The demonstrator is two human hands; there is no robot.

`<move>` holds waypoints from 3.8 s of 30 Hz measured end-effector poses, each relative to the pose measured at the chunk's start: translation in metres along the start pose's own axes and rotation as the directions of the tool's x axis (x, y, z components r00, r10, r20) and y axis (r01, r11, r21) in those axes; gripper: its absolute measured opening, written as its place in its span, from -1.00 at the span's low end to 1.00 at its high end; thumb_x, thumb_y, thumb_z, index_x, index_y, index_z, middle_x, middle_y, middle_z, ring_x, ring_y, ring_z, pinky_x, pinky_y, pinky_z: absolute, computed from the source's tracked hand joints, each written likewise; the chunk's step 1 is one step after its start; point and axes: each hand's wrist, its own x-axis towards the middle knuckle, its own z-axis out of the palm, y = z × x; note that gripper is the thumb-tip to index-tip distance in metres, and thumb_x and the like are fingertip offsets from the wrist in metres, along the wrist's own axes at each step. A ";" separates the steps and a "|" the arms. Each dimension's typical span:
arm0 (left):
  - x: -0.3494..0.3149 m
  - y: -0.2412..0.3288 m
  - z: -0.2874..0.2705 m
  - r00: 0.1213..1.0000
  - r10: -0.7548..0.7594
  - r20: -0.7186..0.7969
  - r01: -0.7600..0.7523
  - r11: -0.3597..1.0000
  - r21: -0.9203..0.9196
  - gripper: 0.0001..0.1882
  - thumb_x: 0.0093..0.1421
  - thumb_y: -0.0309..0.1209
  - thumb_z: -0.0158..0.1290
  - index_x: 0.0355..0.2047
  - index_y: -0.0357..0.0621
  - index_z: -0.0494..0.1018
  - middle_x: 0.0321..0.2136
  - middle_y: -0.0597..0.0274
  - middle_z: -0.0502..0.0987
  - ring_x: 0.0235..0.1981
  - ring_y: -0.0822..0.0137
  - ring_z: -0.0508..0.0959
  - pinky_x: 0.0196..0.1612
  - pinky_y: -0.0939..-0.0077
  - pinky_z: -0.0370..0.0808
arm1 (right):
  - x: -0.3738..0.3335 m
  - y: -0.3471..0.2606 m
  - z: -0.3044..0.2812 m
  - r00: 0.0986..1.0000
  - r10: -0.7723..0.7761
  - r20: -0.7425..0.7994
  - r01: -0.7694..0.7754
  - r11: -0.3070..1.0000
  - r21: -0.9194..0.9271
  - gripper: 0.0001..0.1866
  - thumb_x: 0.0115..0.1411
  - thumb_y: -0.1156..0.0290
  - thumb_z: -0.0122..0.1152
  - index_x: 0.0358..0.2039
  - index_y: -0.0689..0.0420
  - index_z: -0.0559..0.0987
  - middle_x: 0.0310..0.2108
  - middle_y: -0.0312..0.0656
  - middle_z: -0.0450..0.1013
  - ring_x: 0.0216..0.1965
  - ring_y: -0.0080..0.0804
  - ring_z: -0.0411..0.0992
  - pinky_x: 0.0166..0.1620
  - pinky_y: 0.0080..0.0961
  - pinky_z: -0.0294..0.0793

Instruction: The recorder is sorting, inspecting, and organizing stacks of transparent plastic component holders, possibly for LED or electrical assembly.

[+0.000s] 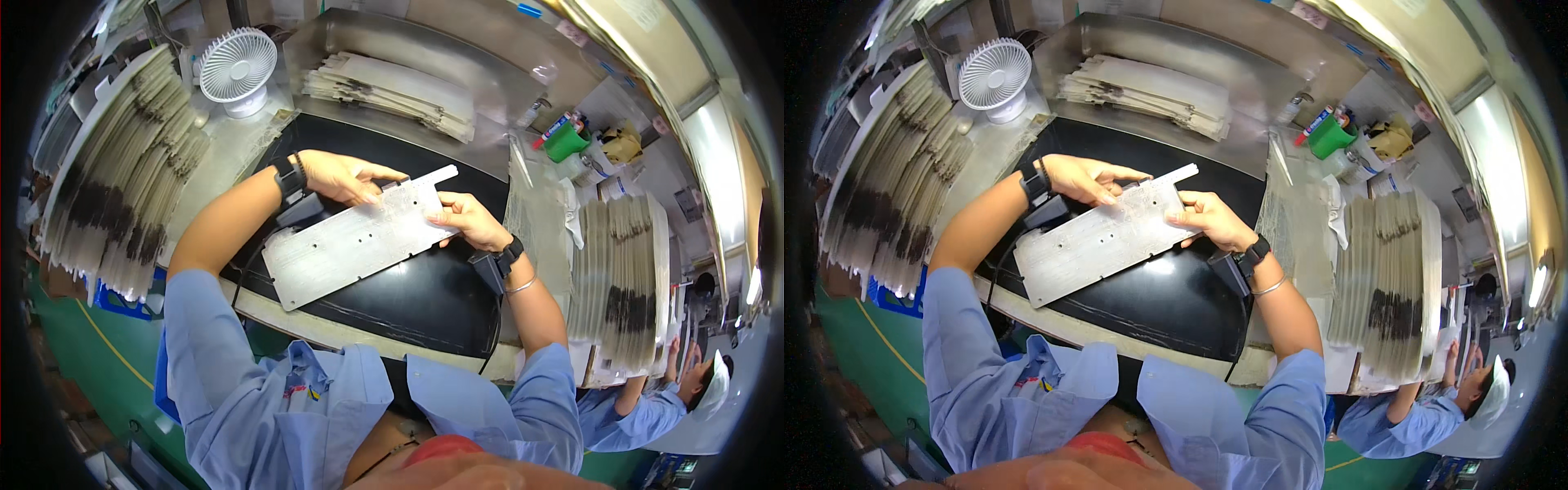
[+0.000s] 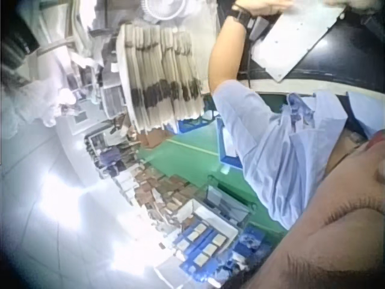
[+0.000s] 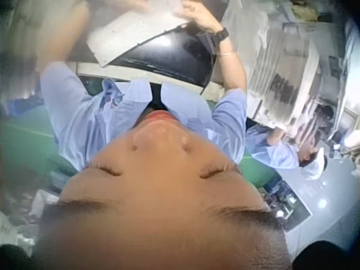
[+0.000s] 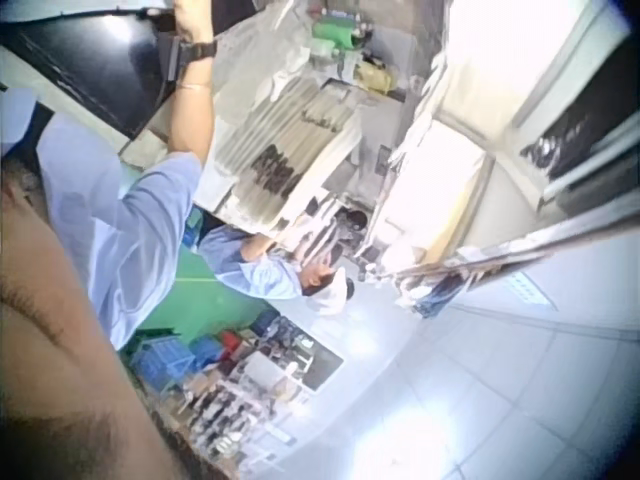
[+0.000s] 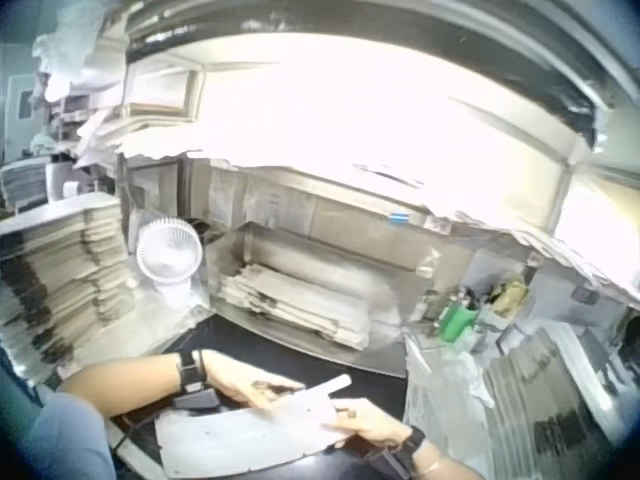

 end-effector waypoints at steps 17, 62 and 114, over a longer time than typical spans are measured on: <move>0.031 -0.026 -0.016 0.999 0.002 -0.042 -0.010 0.981 -0.193 -0.34 0.09 -0.59 0.18 0.15 -0.33 0.12 -0.13 0.11 0.50 -0.09 0.47 0.52 -0.03 0.59 0.47 | 0.043 0.010 -0.030 0.951 0.067 -0.302 -0.070 0.998 0.002 -0.61 0.23 0.16 0.19 -0.54 0.25 0.61 -0.72 -0.35 0.40 -0.74 -0.74 0.26 -0.67 -0.82 0.24; 0.030 -0.023 -0.006 0.987 0.003 -0.161 -0.022 0.993 -0.115 -0.36 0.05 -0.58 0.23 0.12 -0.36 0.19 -0.10 0.12 0.51 -0.06 0.43 0.52 0.01 0.53 0.46 | 0.042 0.018 -0.051 0.994 0.019 -0.103 -0.007 0.993 0.118 -0.69 0.25 0.31 0.16 -0.35 0.38 0.60 -0.45 -0.18 0.54 -0.49 -0.63 0.48 -0.39 -0.69 0.58; 0.027 -0.019 -0.007 0.984 -0.050 -0.171 0.025 0.990 -0.142 -0.40 0.14 -0.54 0.14 0.15 -0.38 0.16 -0.12 0.08 0.54 -0.16 0.50 0.57 -0.13 0.69 0.52 | 0.044 0.021 -0.049 0.982 -0.048 -0.182 0.040 0.998 -0.052 -0.65 0.25 0.21 0.17 -0.41 0.30 0.63 -0.58 -0.36 0.47 -0.58 -0.78 0.26 -0.50 -0.76 0.23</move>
